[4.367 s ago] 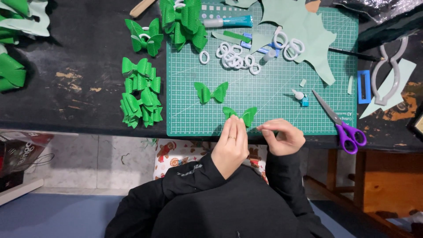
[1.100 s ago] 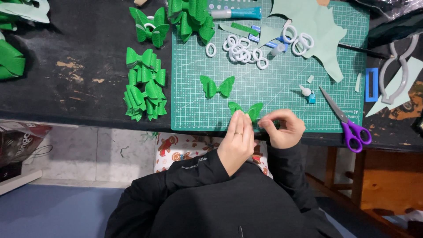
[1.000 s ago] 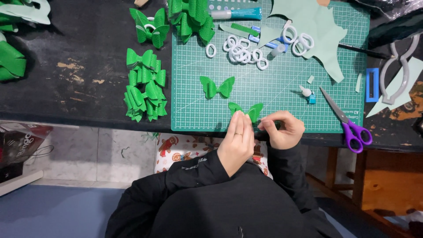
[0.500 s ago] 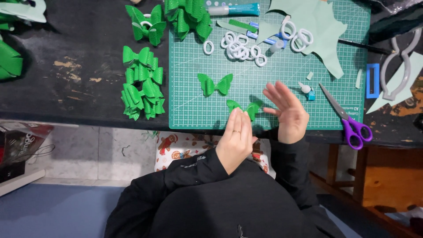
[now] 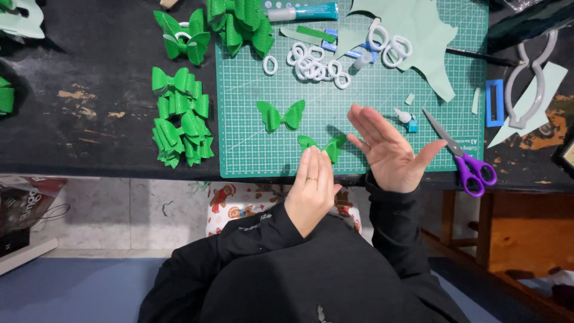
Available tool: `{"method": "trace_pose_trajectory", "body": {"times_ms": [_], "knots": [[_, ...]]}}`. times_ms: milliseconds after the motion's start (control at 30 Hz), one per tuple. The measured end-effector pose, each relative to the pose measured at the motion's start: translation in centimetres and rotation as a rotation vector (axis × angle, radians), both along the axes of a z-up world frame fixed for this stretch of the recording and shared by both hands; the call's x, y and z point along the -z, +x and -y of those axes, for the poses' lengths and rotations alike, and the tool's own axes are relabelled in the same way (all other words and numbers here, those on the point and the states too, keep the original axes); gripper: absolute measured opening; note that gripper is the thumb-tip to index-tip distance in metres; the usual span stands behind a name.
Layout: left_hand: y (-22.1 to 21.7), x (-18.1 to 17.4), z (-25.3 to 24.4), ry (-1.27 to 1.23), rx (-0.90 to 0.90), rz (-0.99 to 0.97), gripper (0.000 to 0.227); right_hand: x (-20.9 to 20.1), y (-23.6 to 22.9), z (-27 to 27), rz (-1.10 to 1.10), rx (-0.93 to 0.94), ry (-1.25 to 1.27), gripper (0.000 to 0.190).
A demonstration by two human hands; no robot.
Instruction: Assembling and gluing green textured leather butterfly and bow accessories on a workbench.
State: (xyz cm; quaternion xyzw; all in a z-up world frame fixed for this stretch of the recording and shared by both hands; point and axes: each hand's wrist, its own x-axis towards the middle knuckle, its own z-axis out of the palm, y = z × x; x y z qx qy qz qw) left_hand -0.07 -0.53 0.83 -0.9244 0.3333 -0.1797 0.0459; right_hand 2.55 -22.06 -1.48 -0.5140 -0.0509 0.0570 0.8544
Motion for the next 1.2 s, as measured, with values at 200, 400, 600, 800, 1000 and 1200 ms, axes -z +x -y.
{"method": "trace_pose_trajectory", "body": {"times_ms": [200,400,600,800,1000,1200], "knots": [[-0.1,0.3,0.0,-0.007,-0.008,-0.013,0.073,0.0,-0.2,0.1,-0.01,-0.001,-0.018,0.123],[-0.1,0.5,0.0,-0.029,-0.002,-0.02,0.072,1.6,-0.5,0.8,0.003,0.023,0.022,0.111],[0.0,0.0,-0.2,-0.026,0.017,-0.025,0.072,2.1,-0.5,0.4,0.09,0.003,-0.191,0.057],[0.1,-0.1,-0.4,-0.011,0.005,-0.015,0.071,2.5,-0.6,0.5,0.099,0.0,-0.157,0.044],[0.0,-0.1,-0.5,0.002,0.005,0.009,0.071,2.0,-0.5,0.1,0.157,0.059,-0.28,0.027],[-0.2,0.2,-0.4,0.004,-0.006,0.016,0.07,2.2,-0.2,0.0,0.269,0.047,-0.347,0.044]]}}
